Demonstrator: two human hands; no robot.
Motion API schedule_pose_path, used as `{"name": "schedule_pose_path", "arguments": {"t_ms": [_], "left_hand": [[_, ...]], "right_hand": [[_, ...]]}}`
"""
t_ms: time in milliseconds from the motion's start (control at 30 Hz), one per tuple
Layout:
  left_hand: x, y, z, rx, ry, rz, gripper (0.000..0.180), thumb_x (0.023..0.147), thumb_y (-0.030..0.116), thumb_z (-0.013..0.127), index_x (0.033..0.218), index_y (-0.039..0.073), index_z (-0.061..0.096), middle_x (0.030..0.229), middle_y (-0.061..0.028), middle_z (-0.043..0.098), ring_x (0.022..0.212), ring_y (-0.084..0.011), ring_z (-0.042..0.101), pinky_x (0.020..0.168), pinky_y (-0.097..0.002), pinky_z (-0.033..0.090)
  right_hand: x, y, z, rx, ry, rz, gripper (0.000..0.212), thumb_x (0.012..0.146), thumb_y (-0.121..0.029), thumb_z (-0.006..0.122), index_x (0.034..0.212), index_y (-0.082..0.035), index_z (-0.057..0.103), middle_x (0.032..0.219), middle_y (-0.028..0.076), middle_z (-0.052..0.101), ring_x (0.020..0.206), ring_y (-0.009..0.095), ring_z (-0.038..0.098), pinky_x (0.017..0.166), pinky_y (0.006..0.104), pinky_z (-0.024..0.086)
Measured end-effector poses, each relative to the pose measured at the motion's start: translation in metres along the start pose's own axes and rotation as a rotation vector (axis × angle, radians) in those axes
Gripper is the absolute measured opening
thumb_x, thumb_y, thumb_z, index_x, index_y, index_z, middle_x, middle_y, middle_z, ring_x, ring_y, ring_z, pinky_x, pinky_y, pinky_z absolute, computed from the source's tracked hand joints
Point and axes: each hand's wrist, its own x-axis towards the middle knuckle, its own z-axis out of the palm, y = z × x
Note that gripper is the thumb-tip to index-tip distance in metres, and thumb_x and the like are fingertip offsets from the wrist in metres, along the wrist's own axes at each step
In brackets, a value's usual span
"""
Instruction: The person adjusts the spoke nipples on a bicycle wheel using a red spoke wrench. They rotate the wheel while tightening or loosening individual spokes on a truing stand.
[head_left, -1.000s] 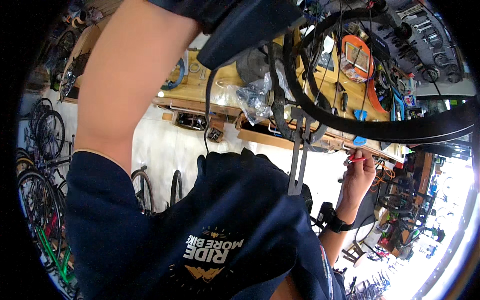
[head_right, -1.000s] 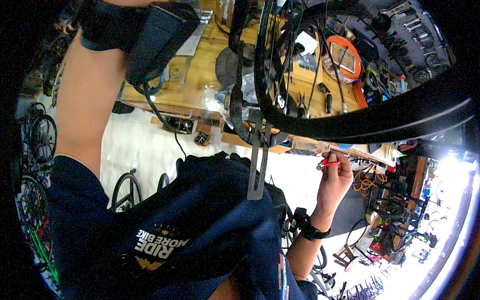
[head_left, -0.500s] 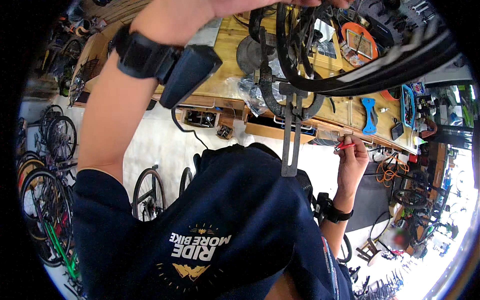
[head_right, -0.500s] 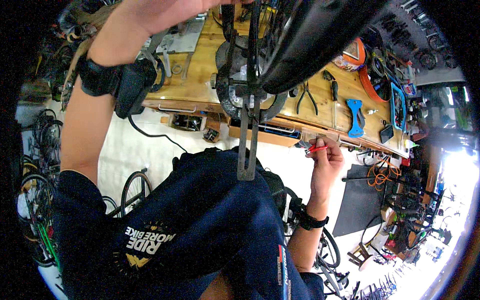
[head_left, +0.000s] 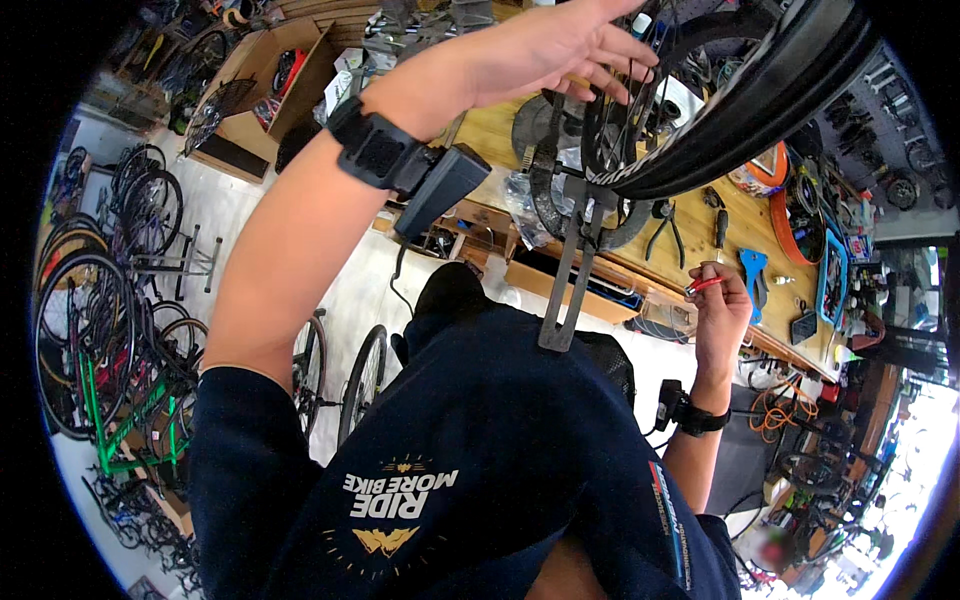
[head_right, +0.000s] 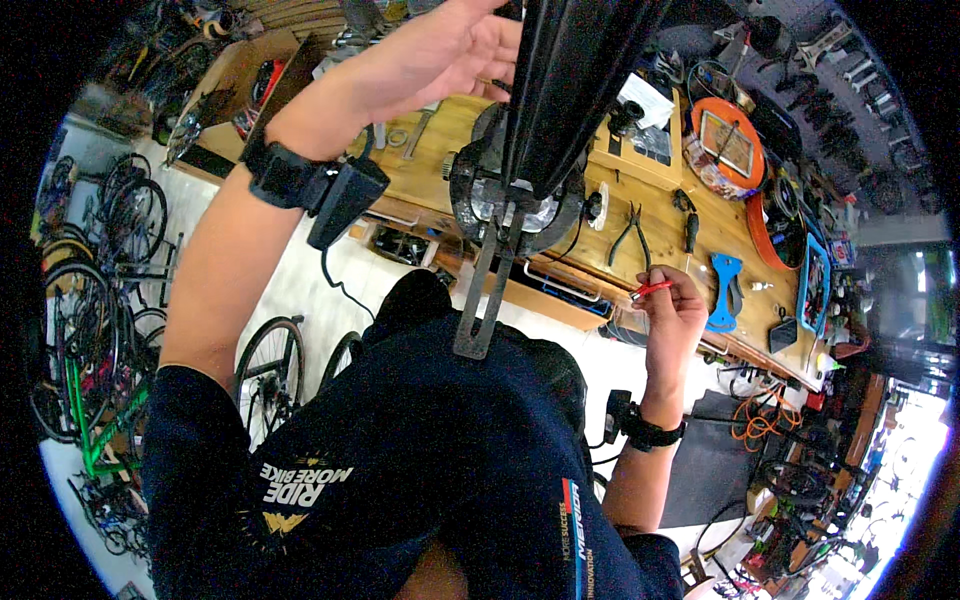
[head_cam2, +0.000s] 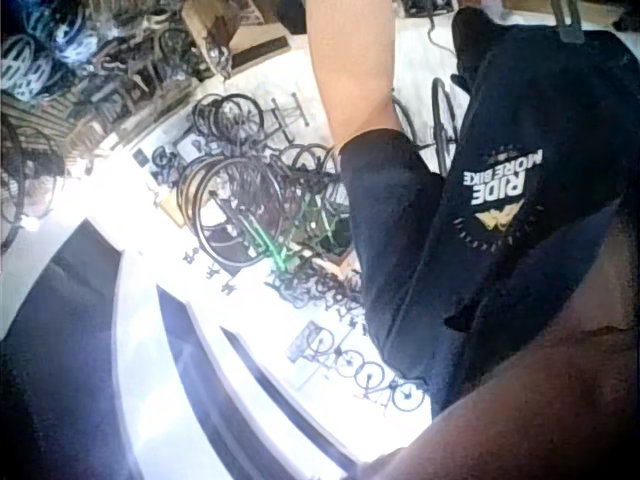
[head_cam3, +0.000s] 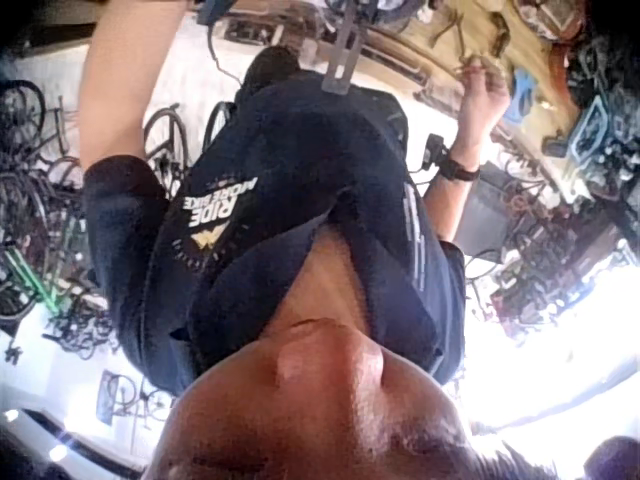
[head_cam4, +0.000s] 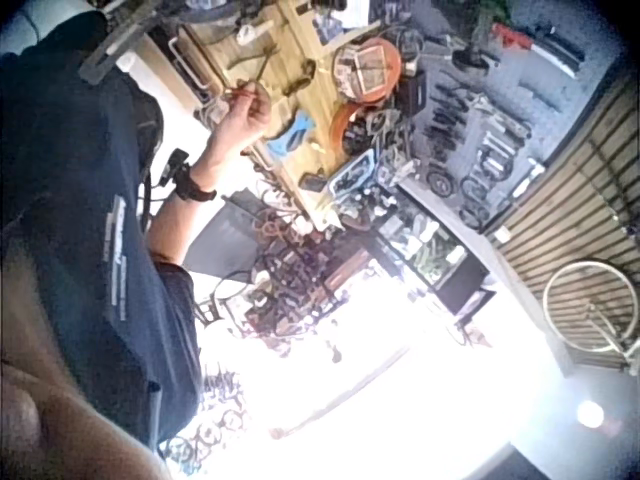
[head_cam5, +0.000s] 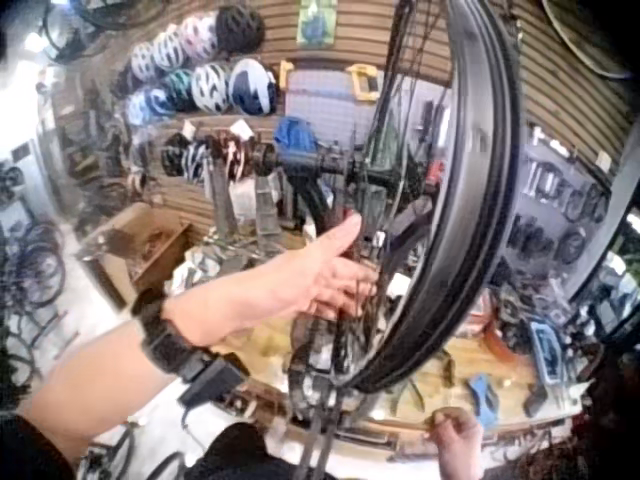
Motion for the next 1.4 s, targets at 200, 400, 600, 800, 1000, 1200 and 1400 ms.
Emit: {"name": "schedule_pose_path", "arguments": {"t_ms": [200,400,600,800,1000,1200,1400], "left_hand": [[0.026,-0.047,-0.006,0.447,-0.12,0.099,0.088,0.084,0.073,0.051,0.136,0.001,0.052,0.133,-0.0193,0.056,0.11,-0.0244,0.057,0.088,-0.0342,0.045],[0.05,-0.094,-0.022,0.647,-0.038,0.306,0.054,0.092,0.047,0.061,0.118,-0.001,0.063,0.109,-0.0143,0.066,0.097,-0.0252,0.063,0.086,-0.0336,0.047],[0.027,-0.065,-0.013,-0.092,0.025,0.027,0.09,0.088,0.072,0.046,0.144,0.003,0.039,0.137,-0.0179,0.049,0.118,-0.0263,0.054,0.097,-0.0383,0.041],[0.011,-0.045,-0.001,-0.036,-0.114,0.088,0.094,0.081,0.081,0.046,0.153,0.021,0.032,0.158,-0.0076,0.027,0.139,-0.0419,0.027,0.111,-0.0566,0.021],[0.005,-0.02,0.009,-0.105,-0.046,0.208,0.08,0.079,0.067,0.063,0.133,0.008,0.056,0.133,-0.0103,0.05,0.123,-0.0297,0.042,0.102,-0.0452,0.031],[0.005,-0.026,0.011,-0.141,-0.023,0.209,0.072,0.071,0.065,0.072,0.108,0.003,0.065,0.105,-0.0052,0.054,0.107,-0.0188,0.046,0.093,-0.0378,0.035],[0.007,-0.03,0.011,-0.114,0.001,0.214,0.06,0.074,0.063,0.07,0.092,0.005,0.066,0.087,-0.0005,0.053,0.087,-0.0131,0.048,0.083,-0.0323,0.038]], "right_hand": [[0.014,0.0,-0.004,-0.033,-0.04,-0.01,0.016,0.096,-0.012,0.061,0.103,0.002,0.065,0.089,0.008,0.068,0.069,0.01,0.06,0.065,0.023,0.051],[0.024,-0.007,0.003,-0.063,-0.068,-0.035,0.015,0.096,-0.012,0.061,0.1,0.002,0.065,0.088,0.007,0.067,0.068,0.009,0.059,0.064,0.0227,0.05],[0.025,-0.008,0.005,-0.067,-0.056,-0.038,0.014,0.096,-0.011,0.061,0.101,0.001,0.065,0.088,0.007,0.067,0.07,0.009,0.059,0.066,0.022,0.05],[0.024,-0.001,0.0,-0.024,0.024,-0.073,0.016,0.095,-0.014,0.064,0.102,0.0,0.066,0.087,0.005,0.068,0.074,0.008,0.061,0.068,0.0211,0.05],[0.02,-0.016,-0.005,-0.116,0.045,-0.112,0.017,0.096,-0.014,0.063,0.104,0.0,0.065,0.091,0.006,0.069,0.073,0.008,0.06,0.068,0.021,0.05],[0.012,-0.034,-0.004,-0.071,0.05,-0.13,0.016,0.096,-0.011,0.062,0.108,0.001,0.064,0.095,0.007,0.069,0.079,0.008,0.061,0.072,0.0217,0.05],[0.007,-0.044,0.002,-0.042,0.0,-0.119,0.014,0.093,-0.007,0.065,0.105,0.001,0.064,0.094,0.01,0.071,0.079,0.01,0.064,0.075,0.0234,0.051]]}}
